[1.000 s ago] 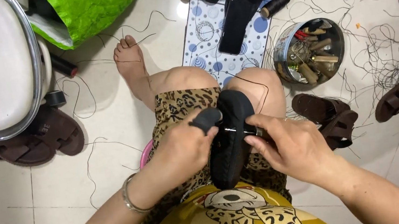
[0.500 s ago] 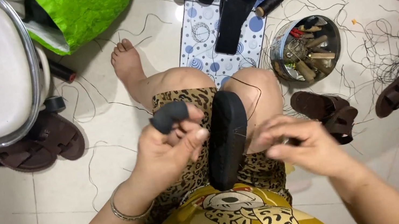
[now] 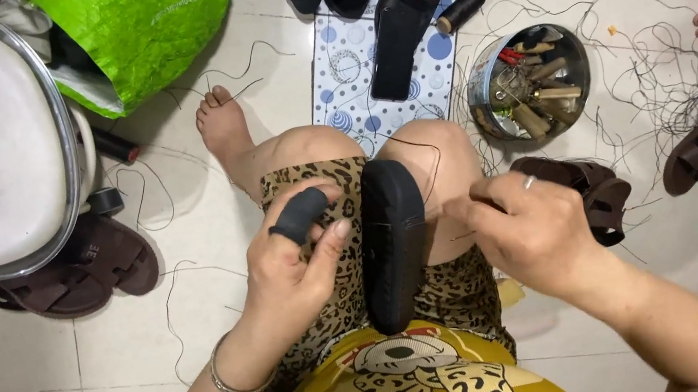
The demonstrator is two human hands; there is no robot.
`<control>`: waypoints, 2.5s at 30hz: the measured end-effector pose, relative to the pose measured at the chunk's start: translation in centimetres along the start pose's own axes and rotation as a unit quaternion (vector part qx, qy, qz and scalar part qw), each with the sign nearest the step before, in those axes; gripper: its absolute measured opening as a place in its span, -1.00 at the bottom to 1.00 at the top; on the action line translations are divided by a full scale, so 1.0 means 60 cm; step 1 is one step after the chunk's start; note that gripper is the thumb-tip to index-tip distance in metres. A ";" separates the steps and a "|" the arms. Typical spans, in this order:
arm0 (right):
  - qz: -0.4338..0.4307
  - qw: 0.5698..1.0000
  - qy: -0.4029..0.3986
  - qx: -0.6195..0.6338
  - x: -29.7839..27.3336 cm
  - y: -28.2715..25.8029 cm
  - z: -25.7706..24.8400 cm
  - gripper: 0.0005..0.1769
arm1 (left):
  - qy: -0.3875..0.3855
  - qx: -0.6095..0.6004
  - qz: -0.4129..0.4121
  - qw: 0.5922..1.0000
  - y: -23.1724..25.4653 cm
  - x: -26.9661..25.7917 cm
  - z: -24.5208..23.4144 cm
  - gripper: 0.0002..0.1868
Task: Hand-sewing a shoe sole to the upper part of the shoe using a needle and thread.
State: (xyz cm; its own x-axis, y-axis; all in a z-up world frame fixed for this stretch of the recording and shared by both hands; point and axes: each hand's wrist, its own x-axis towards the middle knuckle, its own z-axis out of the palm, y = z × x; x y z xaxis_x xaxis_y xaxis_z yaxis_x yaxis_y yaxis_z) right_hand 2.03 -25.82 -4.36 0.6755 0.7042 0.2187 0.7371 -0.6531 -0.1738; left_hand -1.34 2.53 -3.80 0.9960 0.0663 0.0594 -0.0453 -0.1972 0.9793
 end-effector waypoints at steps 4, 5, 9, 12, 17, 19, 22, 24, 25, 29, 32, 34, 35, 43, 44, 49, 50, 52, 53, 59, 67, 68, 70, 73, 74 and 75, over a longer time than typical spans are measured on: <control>-0.031 0.999 0.017 0.024 0.066 -0.010 -0.011 -0.93 | -0.054 -0.057 -0.086 0.993 -0.015 -0.018 0.009 -0.75; -0.034 0.998 0.022 0.038 0.075 -0.010 -0.001 -0.94 | -0.072 -0.080 -0.115 0.988 -0.018 -0.023 0.011 -0.74; 0.122 0.968 0.116 -0.184 -0.053 0.134 0.038 -0.91 | -0.140 0.016 -0.191 0.971 -0.036 -0.041 -0.011 -0.76; 0.223 0.947 0.231 -0.014 -0.097 0.282 -0.027 -0.91 | -0.349 0.245 -0.238 0.873 -0.053 -0.041 -0.034 -0.34; 0.376 0.899 0.164 0.154 -0.070 0.190 -0.056 -0.68 | -0.470 -0.233 -0.219 0.823 -0.034 -0.001 -0.039 -0.66; 0.358 0.903 0.032 0.234 -0.038 0.081 -0.024 -0.54 | -0.391 -0.233 -0.223 0.862 -0.012 0.034 -0.016 -0.63; 0.243 0.894 -0.138 0.351 0.012 0.004 -0.014 -0.61 | -0.209 -0.110 -0.082 0.968 0.011 0.086 0.014 -0.76; 0.164 0.887 -0.186 0.390 0.026 -0.016 -0.027 -0.79 | -0.107 0.009 0.051 0.993 0.016 0.117 0.026 -0.49; 0.170 0.879 -0.162 0.415 0.031 -0.017 -0.035 -0.86 | -0.037 0.088 0.179 0.979 0.013 0.141 0.026 -0.60; 0.173 0.807 -0.075 0.560 0.051 -0.037 -0.029 -0.89 | -0.064 -0.076 0.033 0.994 0.054 0.190 0.007 -0.52; 0.223 0.755 -0.048 0.614 0.069 -0.057 -0.030 -0.89 | -0.026 -0.347 -0.168 0.922 0.021 0.217 0.004 -0.46; 0.232 0.675 -0.027 0.700 0.065 -0.073 -0.012 -0.89 | -0.029 -0.444 -0.190 0.875 -0.038 0.224 0.008 -0.56; 0.233 0.589 -0.003 0.774 0.065 -0.080 -0.004 -0.87 | -0.030 -0.535 -0.205 0.819 -0.067 0.230 0.011 -0.63; 0.252 0.691 -0.010 0.677 0.046 -0.044 0.040 -0.71 | 0.045 -0.466 -0.284 0.837 -0.149 0.230 0.007 -0.62; 0.234 0.684 -0.031 0.690 0.043 -0.037 0.039 -0.72 | 0.054 -0.480 -0.306 0.820 -0.155 0.227 0.004 -0.62; 0.434 0.671 0.022 0.601 -0.062 0.094 0.030 -0.85 | -0.007 -0.383 -0.302 0.873 -0.255 0.175 -0.185 -0.70; 0.564 0.671 0.089 0.473 -0.087 0.120 0.036 -0.85 | 0.046 -0.275 -0.296 0.914 -0.287 0.155 -0.227 -0.58; 0.637 0.639 0.113 0.417 -0.182 0.185 0.123 -0.91 | 0.149 -0.158 -0.356 0.909 -0.276 0.098 -0.241 -0.59; 0.701 0.603 0.127 0.359 -0.228 0.220 0.167 -0.93 | 0.255 -0.038 -0.408 0.876 -0.269 0.071 -0.248 -0.58; 0.624 0.758 -0.132 0.133 -0.469 0.284 0.543 -0.81 | 0.241 0.100 -0.458 0.850 -0.400 -0.189 -0.287 -0.54; 0.629 0.706 -0.307 0.106 -0.372 0.257 0.567 -0.34 | 0.278 0.234 -0.513 0.778 -0.282 -0.188 -0.282 -0.65; 0.646 0.673 -0.340 0.119 -0.354 0.258 0.553 -0.22 | 0.267 0.270 -0.500 0.779 -0.246 -0.161 -0.265 -0.72; 0.651 0.674 -0.328 0.123 -0.383 0.269 0.577 -0.31 | 0.248 0.307 -0.448 0.802 -0.227 -0.128 -0.237 -0.69; 0.644 0.682 -0.308 0.156 -0.424 0.275 0.578 -0.48 | 0.186 0.370 -0.239 0.878 -0.159 -0.070 -0.155 -0.71; 0.628 0.692 -0.304 0.186 -0.438 0.278 0.572 -0.52 | 0.142 0.389 -0.080 0.907 -0.129 -0.048 -0.121 -0.76; 0.628 0.695 -0.300 0.182 -0.421 0.268 0.528 -0.52 | 0.145 0.385 -0.077 0.908 -0.087 -0.028 -0.076 -0.76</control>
State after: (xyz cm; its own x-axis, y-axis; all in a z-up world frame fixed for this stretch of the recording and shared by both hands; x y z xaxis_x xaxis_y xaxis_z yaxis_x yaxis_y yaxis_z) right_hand -2.52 -45.31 -43.14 0.5970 -0.2973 -0.7451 -0.5588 -0.8206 -0.1203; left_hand -3.13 7.90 -8.10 0.9189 0.3839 0.0911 0.2709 -0.7816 0.5618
